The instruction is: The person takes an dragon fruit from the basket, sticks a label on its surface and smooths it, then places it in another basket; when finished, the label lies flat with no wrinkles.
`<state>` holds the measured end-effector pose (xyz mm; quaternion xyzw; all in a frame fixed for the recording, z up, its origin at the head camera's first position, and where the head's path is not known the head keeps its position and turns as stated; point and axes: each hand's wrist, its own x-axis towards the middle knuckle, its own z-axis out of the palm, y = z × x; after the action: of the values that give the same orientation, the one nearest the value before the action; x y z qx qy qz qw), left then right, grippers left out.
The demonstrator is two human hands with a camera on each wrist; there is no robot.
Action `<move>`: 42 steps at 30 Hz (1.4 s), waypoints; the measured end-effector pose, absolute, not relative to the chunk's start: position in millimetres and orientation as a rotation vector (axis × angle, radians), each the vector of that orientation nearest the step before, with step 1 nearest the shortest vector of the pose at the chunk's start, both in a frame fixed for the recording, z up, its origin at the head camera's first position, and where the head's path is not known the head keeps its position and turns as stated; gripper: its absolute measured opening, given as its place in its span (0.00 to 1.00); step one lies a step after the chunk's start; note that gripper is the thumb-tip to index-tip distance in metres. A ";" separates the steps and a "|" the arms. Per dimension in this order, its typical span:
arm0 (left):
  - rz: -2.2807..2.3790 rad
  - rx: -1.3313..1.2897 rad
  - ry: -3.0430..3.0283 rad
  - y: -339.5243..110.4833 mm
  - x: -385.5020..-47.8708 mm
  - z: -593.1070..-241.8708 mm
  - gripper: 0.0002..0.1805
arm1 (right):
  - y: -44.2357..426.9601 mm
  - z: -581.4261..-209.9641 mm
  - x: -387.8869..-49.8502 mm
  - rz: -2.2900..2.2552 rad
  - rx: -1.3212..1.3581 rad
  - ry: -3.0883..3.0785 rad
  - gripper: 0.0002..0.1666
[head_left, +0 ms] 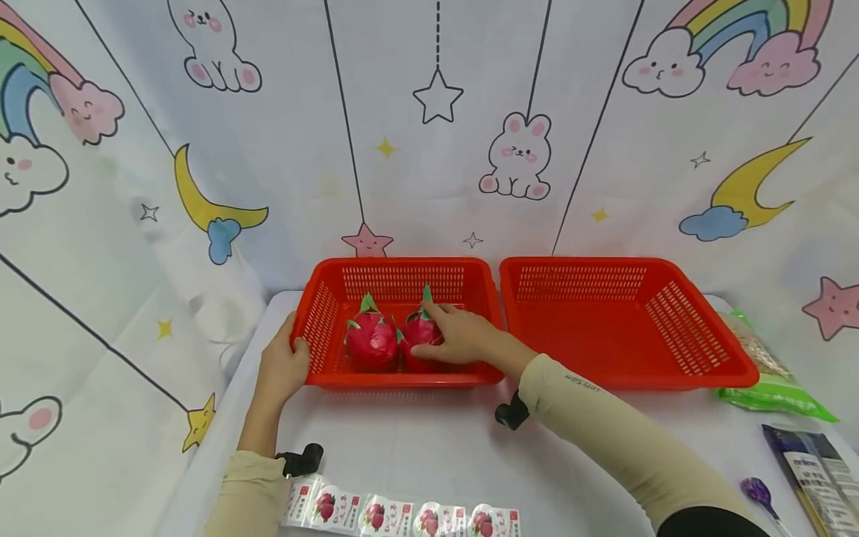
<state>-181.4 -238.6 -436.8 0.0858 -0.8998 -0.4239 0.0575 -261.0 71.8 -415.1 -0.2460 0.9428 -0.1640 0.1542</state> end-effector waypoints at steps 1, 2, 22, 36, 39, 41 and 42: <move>-1.287 0.263 -2.727 -238.5 -181.2 -437.2 0.33 | 70.5 -416.5 -261.5 -0.501 -0.698 2.680 0.61; -1.286 0.263 -2.727 -238.3 -181.0 -437.7 0.33 | 69.3 -417.7 -262.0 -0.531 -0.690 2.658 0.61; -1.284 0.261 -2.712 -239.3 -181.4 -438.5 0.33 | 55.7 -426.3 -261.7 -0.892 -0.543 2.532 0.61; -1.286 0.273 -2.732 -236.2 -180.4 -440.1 0.33 | 72.8 -423.6 -265.5 -1.068 -0.492 2.506 0.50; -1.281 0.278 -2.727 -236.8 -181.1 -440.4 0.33 | 73.9 -419.0 -269.3 -1.060 -0.486 2.532 0.46; -1.284 0.282 -2.726 -236.7 -180.9 -440.9 0.33 | 73.3 -417.0 -270.3 -1.015 -0.504 2.544 0.46; -1.291 0.284 -2.730 -236.3 -180.4 -441.2 0.33 | 72.8 -417.4 -270.2 -0.975 -0.514 2.553 0.46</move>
<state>-180.4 -236.3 -441.2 0.0935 -0.8987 -0.4250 0.0544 -270.2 72.8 -417.4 -0.1818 0.9031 -0.3451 0.1795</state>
